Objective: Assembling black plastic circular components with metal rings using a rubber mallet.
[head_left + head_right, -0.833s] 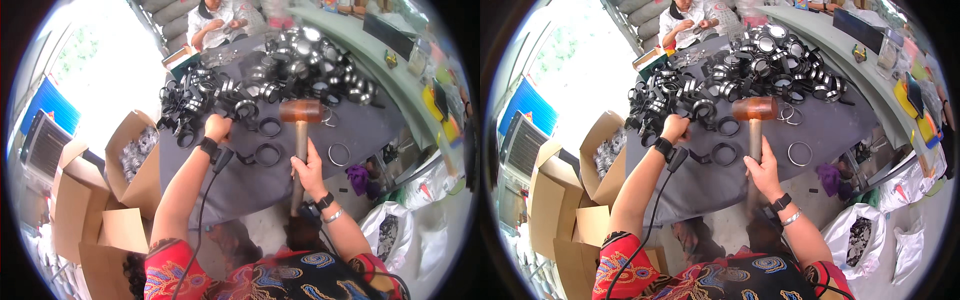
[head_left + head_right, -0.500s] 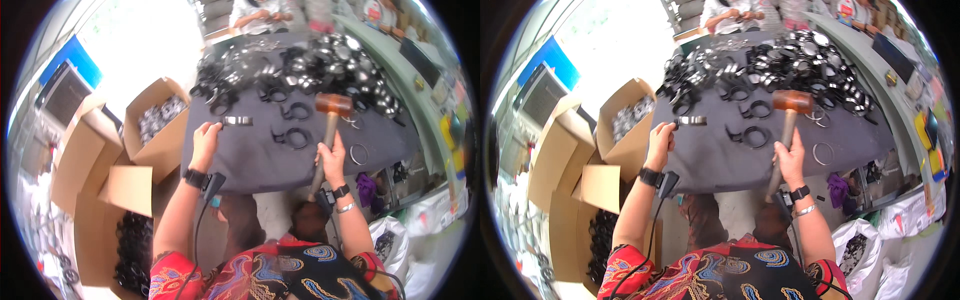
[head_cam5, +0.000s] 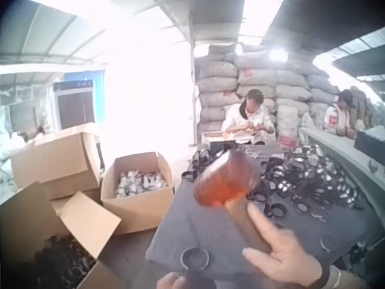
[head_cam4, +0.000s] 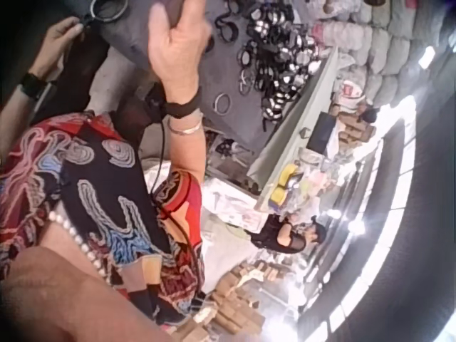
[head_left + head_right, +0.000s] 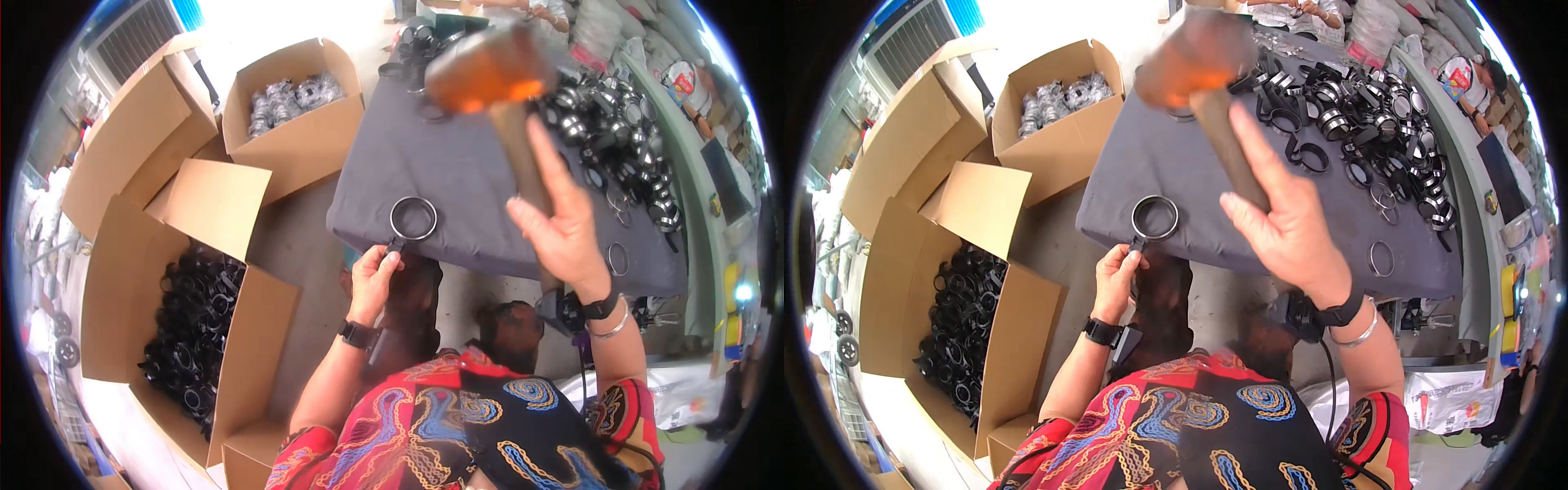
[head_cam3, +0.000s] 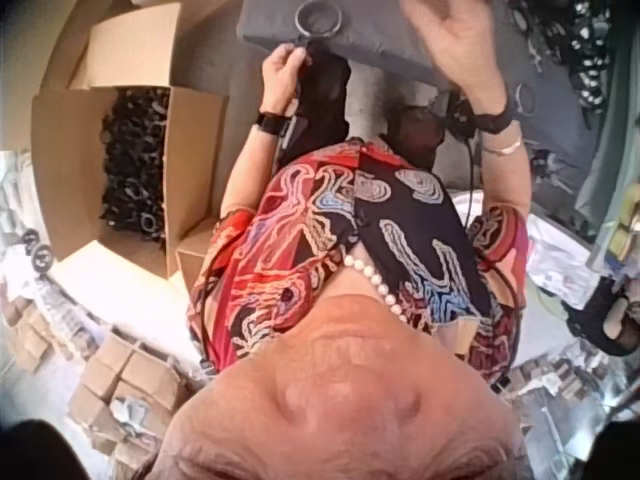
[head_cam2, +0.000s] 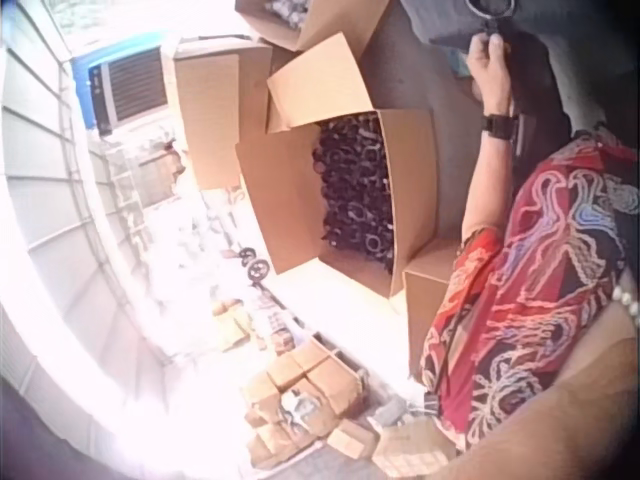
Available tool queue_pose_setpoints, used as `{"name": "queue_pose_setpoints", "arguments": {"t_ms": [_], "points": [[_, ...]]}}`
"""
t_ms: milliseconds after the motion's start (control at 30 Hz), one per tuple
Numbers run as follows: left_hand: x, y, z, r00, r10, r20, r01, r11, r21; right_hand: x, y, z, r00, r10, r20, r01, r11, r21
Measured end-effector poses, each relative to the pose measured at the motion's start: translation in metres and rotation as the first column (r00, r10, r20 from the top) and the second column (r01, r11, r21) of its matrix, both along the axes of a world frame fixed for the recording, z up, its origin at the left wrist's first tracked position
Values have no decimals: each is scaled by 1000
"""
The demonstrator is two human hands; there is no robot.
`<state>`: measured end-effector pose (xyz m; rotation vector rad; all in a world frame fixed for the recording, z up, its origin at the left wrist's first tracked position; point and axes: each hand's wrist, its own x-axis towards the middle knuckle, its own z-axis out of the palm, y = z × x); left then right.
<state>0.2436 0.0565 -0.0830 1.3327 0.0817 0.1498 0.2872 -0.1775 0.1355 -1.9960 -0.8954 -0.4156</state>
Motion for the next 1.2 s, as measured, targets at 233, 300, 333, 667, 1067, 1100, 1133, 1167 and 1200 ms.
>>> {"name": "queue_pose_setpoints", "arguments": {"t_ms": [233,300,333,667,1067,1100,1133,1167,1200], "points": [[4,-3,-1,999,-26,-19,28,987,158,-5,23,-90,743,-76,-665,54,997,-54],[5,-8,-5,999,-34,5,34,998,-52,-1,20,-69,663,-97,-742,103,994,-38],[3,-5,-1,999,-33,10,33,998,-46,0,17,-64,711,-101,-695,119,993,-22],[10,-8,1,998,-58,-36,58,998,-12,-22,-1,-98,844,-94,-527,103,995,-13],[7,-8,5,999,-40,-26,38,997,-68,-58,9,-91,999,2,-44,-21,907,-420],[5,-3,2,999,-23,-30,21,998,-65,-54,22,-76,1000,14,18,-6,920,-393],[6,-2,0,999,-31,11,31,999,-36,-49,29,-67,996,16,85,16,930,-368],[4,-4,0,997,-50,53,50,999,-7,-44,32,-69,996,16,87,17,928,-371],[3,-5,0,997,-51,55,51,999,-5,-37,36,-77,1000,-12,23,22,851,-524]]}}
